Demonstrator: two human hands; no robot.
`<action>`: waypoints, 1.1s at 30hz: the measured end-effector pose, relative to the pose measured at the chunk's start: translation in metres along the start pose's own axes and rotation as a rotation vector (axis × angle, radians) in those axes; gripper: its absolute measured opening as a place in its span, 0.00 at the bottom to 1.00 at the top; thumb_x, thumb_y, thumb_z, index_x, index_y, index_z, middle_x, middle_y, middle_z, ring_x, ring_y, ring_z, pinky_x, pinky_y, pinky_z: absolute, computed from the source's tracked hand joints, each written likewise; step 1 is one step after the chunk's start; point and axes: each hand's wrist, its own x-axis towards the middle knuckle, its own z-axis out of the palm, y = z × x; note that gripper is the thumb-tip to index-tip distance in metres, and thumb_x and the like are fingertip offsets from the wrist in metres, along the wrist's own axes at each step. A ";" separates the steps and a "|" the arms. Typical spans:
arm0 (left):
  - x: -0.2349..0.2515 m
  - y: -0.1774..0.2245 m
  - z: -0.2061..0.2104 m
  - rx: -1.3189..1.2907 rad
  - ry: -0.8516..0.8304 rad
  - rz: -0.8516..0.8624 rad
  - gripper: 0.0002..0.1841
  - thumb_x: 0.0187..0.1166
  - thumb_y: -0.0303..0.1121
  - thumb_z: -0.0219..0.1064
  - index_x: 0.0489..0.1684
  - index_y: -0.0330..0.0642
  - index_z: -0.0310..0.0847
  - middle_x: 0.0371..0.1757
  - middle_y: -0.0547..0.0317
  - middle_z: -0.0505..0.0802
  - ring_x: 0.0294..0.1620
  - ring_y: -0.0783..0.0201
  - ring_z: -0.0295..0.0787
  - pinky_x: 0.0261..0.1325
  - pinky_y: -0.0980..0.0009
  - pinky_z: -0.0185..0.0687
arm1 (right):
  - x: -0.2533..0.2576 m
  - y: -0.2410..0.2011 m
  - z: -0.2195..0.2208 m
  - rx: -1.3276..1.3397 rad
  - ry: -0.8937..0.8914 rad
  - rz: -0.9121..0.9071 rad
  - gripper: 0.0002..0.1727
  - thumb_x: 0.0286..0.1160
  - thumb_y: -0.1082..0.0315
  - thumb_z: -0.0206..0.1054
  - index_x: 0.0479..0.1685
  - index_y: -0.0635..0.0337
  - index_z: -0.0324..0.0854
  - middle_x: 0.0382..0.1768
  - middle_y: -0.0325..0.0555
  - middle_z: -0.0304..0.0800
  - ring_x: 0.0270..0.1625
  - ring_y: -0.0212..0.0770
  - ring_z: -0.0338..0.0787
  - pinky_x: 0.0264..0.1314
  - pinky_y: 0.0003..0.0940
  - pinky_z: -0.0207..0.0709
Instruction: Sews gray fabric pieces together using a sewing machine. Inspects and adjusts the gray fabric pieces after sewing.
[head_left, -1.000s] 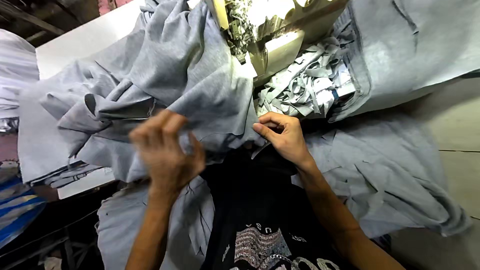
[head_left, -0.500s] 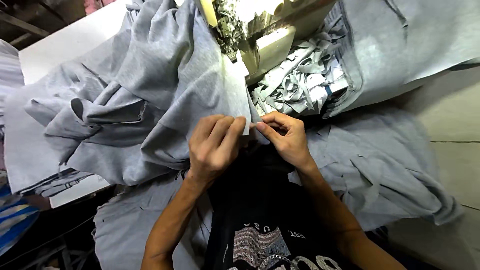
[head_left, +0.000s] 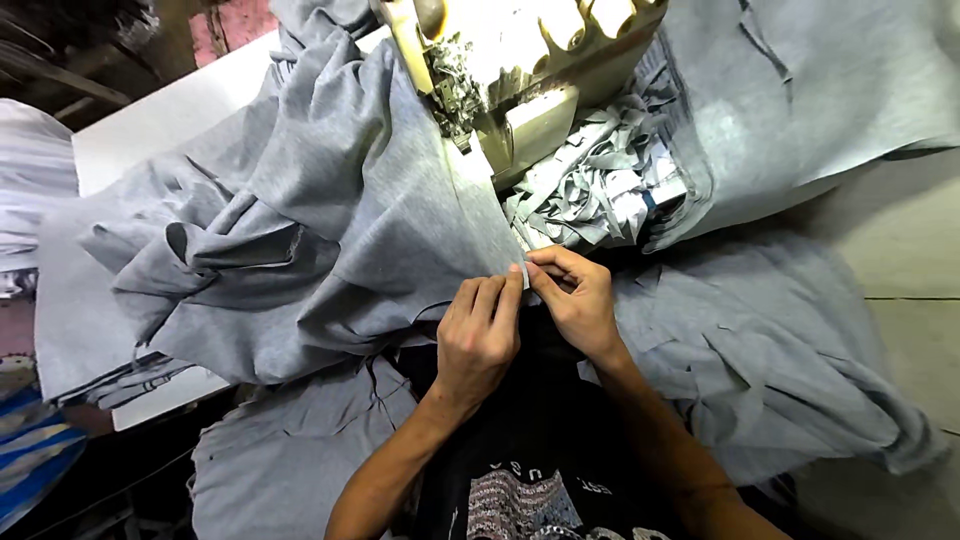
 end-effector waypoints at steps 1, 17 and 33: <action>0.001 0.001 0.000 0.002 0.003 -0.009 0.10 0.77 0.27 0.71 0.50 0.39 0.95 0.40 0.51 0.94 0.44 0.57 0.91 0.46 0.70 0.87 | 0.000 0.000 0.000 0.003 0.003 -0.004 0.06 0.79 0.72 0.68 0.48 0.63 0.88 0.36 0.38 0.94 0.35 0.25 0.91 0.41 0.20 0.87; 0.047 -0.002 -0.003 0.096 0.049 -0.030 0.09 0.79 0.29 0.70 0.50 0.38 0.93 0.41 0.52 0.92 0.44 0.56 0.89 0.42 0.69 0.83 | 0.043 -0.020 0.000 0.048 -0.049 -0.022 0.09 0.82 0.73 0.66 0.54 0.64 0.87 0.27 0.38 0.91 0.21 0.27 0.85 0.22 0.21 0.81; 0.039 0.001 0.000 0.136 0.058 0.110 0.10 0.81 0.28 0.69 0.53 0.35 0.93 0.42 0.49 0.91 0.47 0.53 0.88 0.46 0.67 0.83 | 0.044 -0.031 -0.014 0.338 -0.206 0.149 0.17 0.92 0.63 0.54 0.53 0.63 0.86 0.28 0.42 0.85 0.24 0.29 0.81 0.27 0.22 0.79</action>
